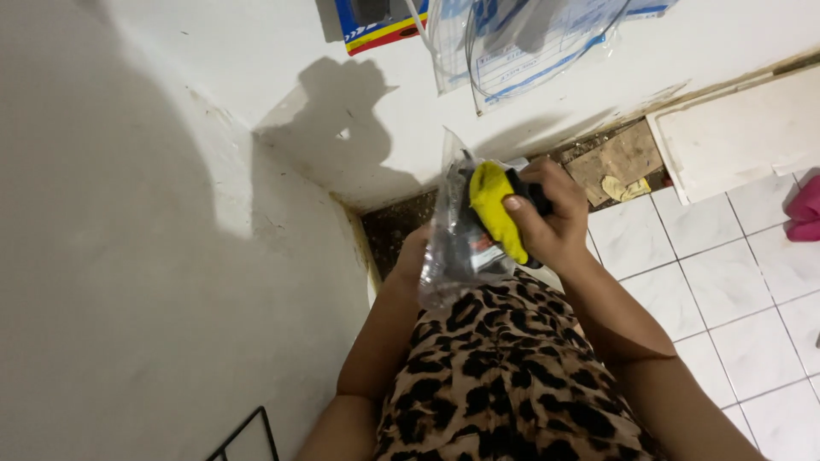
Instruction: The person wipes down a pair of black motorcycle handle grips that are inside a plastic bag using a yellow cloth.
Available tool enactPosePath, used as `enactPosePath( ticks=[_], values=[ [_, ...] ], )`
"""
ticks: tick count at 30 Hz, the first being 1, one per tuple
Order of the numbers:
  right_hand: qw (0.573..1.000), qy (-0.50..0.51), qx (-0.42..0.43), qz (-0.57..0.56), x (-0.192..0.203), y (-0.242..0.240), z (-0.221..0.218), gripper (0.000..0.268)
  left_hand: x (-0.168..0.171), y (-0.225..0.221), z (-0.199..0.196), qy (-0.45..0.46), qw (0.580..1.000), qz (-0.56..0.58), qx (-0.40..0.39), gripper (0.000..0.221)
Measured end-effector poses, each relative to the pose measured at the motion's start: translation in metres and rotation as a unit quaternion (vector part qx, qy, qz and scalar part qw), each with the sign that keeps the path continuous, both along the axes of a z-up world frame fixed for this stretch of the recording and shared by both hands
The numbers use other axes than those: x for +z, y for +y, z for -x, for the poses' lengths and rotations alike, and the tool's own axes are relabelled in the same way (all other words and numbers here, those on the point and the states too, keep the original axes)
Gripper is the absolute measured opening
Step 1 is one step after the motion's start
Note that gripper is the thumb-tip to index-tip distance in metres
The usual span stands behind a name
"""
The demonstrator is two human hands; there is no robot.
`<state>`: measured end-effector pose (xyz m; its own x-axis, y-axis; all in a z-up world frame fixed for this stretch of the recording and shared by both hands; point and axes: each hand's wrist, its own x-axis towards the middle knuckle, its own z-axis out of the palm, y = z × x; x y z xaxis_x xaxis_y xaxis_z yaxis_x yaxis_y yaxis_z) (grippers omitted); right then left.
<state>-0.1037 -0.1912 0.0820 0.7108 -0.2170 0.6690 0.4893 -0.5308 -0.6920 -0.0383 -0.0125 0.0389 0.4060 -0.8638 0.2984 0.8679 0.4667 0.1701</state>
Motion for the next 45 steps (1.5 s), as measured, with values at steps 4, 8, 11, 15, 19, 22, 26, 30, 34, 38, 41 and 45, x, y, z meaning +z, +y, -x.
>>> enactPosePath(
  ticks=[4,8,11,15,19,22,26,30,34,38,41,45],
  values=[
    [0.989,0.046,0.019,-0.141,-0.001,-0.006,0.012,0.011,-0.011,-0.026,-0.010,-0.027,0.999,0.030,0.019,0.041],
    [0.977,0.051,-0.008,-0.209,-0.020,-0.021,0.028,0.023,-0.025,-0.035,-0.023,-0.067,0.995,0.038,0.060,0.049],
    [0.983,0.013,0.019,-0.180,-0.015,-0.012,0.028,0.024,-0.027,-0.032,-0.024,-0.041,0.998,0.016,0.048,0.052],
    [0.989,-0.001,0.024,-0.143,-0.013,-0.014,0.029,0.026,-0.019,-0.026,-0.018,-0.015,0.999,-0.006,0.039,0.056],
    [0.996,-0.002,0.026,-0.089,-0.012,-0.016,0.035,0.030,-0.008,-0.024,-0.009,0.021,0.999,-0.038,0.025,0.061],
    [0.997,-0.006,0.024,-0.079,-0.017,-0.014,0.040,0.033,0.003,-0.011,0.002,-0.006,0.996,-0.083,0.034,0.083],
    [0.991,-0.031,-0.007,-0.129,-0.020,-0.012,0.045,0.030,0.044,0.004,0.018,-0.176,0.957,-0.192,0.123,0.096],
    [0.983,0.002,-0.050,-0.178,0.014,-0.003,0.049,0.027,0.025,0.006,0.014,-0.299,0.886,-0.301,0.189,0.101],
    [0.871,0.289,-0.165,-0.361,0.051,0.017,0.039,0.053,0.034,0.011,0.017,-0.250,0.888,-0.303,0.240,0.107],
    [0.793,0.251,-0.052,-0.553,0.018,0.009,0.026,0.073,0.047,0.015,0.022,-0.352,0.817,-0.343,0.301,0.106],
    [0.791,0.265,-0.030,-0.551,-0.002,0.004,0.037,0.063,0.051,0.013,0.023,-0.393,0.784,-0.350,0.330,0.101],
    [0.801,0.246,-0.008,-0.546,-0.025,-0.010,0.043,0.050,0.054,0.011,0.025,-0.399,0.778,-0.366,0.319,0.104]
  ],
)
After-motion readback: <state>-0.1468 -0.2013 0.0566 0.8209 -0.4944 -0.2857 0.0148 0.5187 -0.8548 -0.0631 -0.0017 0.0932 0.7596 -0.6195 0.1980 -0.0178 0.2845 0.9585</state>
